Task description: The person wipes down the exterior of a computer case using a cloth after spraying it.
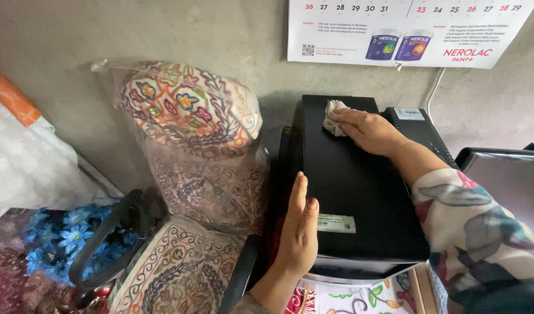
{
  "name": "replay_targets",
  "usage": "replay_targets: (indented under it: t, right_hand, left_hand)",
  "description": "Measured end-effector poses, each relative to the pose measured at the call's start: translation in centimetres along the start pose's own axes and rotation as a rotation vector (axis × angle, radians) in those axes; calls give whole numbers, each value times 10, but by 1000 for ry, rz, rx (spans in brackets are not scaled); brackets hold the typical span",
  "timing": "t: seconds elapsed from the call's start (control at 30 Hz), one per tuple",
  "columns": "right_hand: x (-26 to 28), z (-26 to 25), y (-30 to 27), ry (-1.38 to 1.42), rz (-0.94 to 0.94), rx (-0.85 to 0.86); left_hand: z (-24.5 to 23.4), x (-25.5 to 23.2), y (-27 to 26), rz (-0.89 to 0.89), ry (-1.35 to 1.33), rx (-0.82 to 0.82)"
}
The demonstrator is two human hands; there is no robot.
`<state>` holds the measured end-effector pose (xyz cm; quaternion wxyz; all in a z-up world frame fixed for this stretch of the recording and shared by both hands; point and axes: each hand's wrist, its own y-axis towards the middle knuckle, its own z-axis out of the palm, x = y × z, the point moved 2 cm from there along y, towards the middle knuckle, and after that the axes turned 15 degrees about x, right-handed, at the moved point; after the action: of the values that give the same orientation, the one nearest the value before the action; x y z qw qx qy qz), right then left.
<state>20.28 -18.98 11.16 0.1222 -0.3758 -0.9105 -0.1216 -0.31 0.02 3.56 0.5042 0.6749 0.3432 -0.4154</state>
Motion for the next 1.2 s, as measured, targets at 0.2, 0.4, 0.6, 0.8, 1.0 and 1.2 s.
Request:
replay_targets:
  t: [0.2,0.4,0.6,0.8,1.0,1.2]
  right_hand:
    - [69,0,-62,2,-160,116]
    - [120,-9,-151,109,-274,269]
    - [41,-9,-123,46,-67,110]
    - [16,7,-32,-6,148,43]
    - [117,21,-51,-8,-169,214]
    - [138,1,-136,115,-298,291]
  left_hand:
    - [-1,-1,0,-8,-5,7]
    - [-2,-3,0,-18,-6,3]
    - [0,1,1,9,22,6]
    - [-1,5,-1,0,-3,2]
    - [-2,-1,-1,21,2,-8]
    - [-2,-6,-4,6,19,-51]
